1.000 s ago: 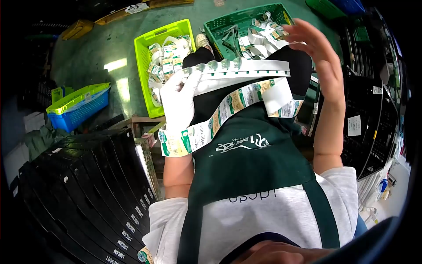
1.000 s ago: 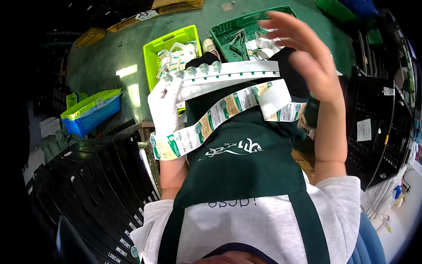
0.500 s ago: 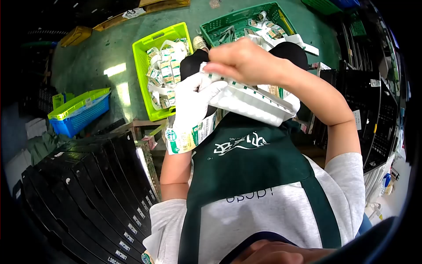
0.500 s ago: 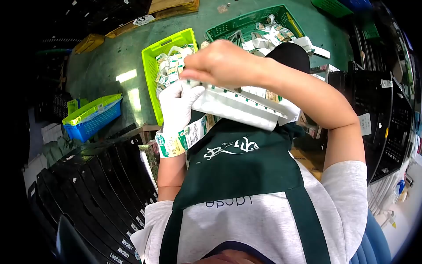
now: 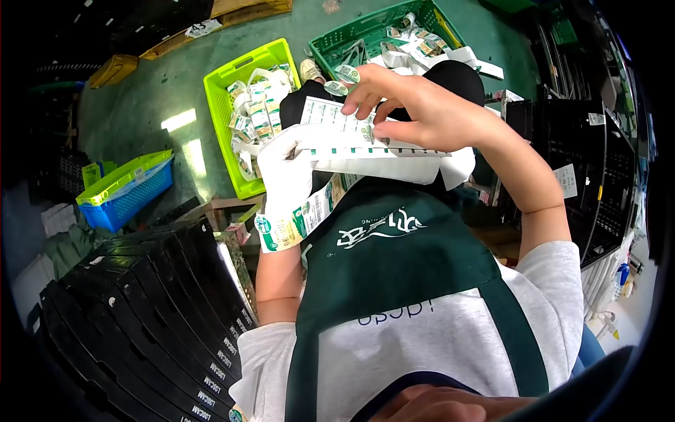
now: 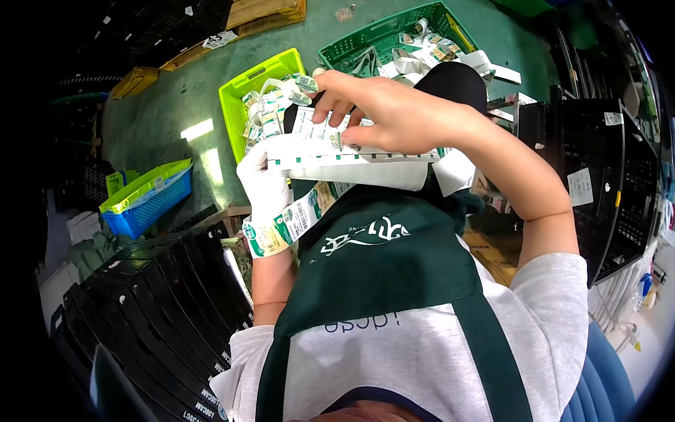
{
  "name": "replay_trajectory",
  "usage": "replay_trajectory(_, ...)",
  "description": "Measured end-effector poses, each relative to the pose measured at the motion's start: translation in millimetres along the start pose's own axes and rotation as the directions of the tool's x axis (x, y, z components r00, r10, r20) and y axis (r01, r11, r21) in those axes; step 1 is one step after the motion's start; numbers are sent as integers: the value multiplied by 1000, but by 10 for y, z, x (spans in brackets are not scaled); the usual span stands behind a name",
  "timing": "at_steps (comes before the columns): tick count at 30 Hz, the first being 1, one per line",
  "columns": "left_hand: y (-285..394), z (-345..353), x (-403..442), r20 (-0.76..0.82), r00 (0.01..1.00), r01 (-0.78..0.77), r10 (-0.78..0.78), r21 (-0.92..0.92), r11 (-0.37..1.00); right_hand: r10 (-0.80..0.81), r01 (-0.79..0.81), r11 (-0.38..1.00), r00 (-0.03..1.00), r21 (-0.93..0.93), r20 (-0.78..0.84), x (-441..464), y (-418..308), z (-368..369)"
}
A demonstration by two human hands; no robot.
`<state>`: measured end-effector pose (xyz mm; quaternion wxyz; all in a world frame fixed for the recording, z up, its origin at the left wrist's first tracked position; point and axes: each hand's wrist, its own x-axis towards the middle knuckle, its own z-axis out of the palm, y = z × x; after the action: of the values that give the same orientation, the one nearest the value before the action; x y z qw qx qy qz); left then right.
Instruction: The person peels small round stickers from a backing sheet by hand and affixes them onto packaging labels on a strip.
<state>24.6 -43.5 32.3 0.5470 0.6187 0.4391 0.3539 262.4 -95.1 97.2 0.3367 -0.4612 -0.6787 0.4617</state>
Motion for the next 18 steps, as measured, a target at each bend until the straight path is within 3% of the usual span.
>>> replay_trajectory(2, -11, -18, 11, 24, 1000, -20, 20, -8, 1000, 1, -3, 995, 1000, -103, -15, 10, -14, 23)
replay_trajectory(6, -44, -44, 53, 18, 999, -46, 46, 25, 999, -91, 84, 994, 991, -72, -96, 7, 3, 127)
replay_trajectory(7, -64, -57, 60, -3, 999, -48, 48, 35, 998, -107, 130, 982, 981, 139, -162, 29, -17, 145)
replay_trajectory(8, -95, -73, 68, -24, 998, -50, 51, 44, 998, 85, 9, 890, 979, 457, -186, -41, -113, 73)
replay_trajectory(10, -146, -99, 65, -57, 996, -69, 71, 42, 997, -51, 316, 715, 914, 623, -404, -79, -6, -140)
replay_trajectory(12, -175, -152, 22, -72, 992, -105, 106, 18, 994, 42, 307, 776, 846, 550, -532, -142, 42, -312)
replay_trajectory(13, -169, -179, 43, -68, 982, -168, 177, 115, 979, 29, 307, 747, 871, 589, -490, -172, 117, -372)
replay_trajectory(14, -141, -160, 8, -80, 989, -120, 125, 65, 991, 63, 285, 734, 875, 616, -480, -190, 179, -361)
replay_trajectory(18, 326, -98, -155, 33, 887, -462, 461, 27, 886, 199, 210, 697, 862, 685, -466, -265, 242, -274)
